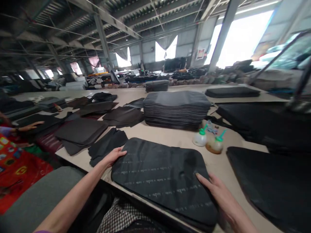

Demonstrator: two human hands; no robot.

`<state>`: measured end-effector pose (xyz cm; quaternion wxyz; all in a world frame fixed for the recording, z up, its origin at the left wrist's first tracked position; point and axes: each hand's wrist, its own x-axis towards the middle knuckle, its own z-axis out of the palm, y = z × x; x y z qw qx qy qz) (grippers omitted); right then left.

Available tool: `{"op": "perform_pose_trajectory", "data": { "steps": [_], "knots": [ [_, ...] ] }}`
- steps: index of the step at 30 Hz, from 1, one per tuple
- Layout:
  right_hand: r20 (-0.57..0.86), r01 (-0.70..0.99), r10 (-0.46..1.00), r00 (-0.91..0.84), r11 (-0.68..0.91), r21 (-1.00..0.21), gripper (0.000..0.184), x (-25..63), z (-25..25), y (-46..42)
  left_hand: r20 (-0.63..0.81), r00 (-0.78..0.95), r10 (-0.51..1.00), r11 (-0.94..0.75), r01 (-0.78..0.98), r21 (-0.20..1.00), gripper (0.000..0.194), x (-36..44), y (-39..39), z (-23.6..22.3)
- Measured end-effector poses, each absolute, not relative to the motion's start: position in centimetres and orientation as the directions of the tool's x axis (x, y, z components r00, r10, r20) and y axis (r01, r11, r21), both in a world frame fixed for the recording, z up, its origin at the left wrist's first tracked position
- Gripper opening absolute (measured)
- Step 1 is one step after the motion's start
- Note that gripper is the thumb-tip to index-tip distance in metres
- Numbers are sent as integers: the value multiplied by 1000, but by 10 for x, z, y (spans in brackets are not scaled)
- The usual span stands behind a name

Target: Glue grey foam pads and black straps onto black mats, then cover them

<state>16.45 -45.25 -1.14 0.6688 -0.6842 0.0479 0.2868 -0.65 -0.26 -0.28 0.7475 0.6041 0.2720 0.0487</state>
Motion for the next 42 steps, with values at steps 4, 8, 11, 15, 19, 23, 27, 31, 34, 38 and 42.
{"op": "perform_pose_trajectory", "data": {
  "steps": [4,8,11,15,19,23,27,31,34,38,42],
  "knots": [
    [-402,-474,395,826,101,-875,53,169,7,-450,-352,868,350,256,272,928,42,-6,-7,11],
    [-404,-468,337,851,136,-873,45,175,5,-458,-367,882,295,263,294,919,48,-8,-15,14],
    [-424,-475,320,847,99,-875,44,175,-9,-466,-416,856,307,284,335,898,48,-10,-16,3],
    [-421,-470,391,818,34,-882,50,171,-14,-469,-429,858,281,311,342,887,52,-10,-11,-13],
    [-362,-371,417,834,-62,-926,54,171,-7,-467,-438,844,310,290,355,889,48,-7,-11,-10],
    [-305,-285,380,873,-111,-952,52,177,-10,-466,-451,814,366,281,365,888,42,-4,-11,-5],
    [-186,-183,397,899,-44,-982,53,185,-17,-464,-427,828,363,257,352,900,40,2,-7,-5],
    [-103,-117,408,907,8,-993,58,189,-11,-461,-337,862,380,192,282,940,44,10,-6,5],
    [0,-7,382,924,18,-1000,60,190,5,-459,-232,886,401,141,190,972,48,16,-8,21],
    [217,217,306,927,36,-976,57,186,37,-460,18,894,447,43,-41,998,51,14,-11,47],
    [396,397,226,890,42,-917,62,170,55,-471,239,834,497,-65,-239,969,53,-7,-13,61]
  ]
}}
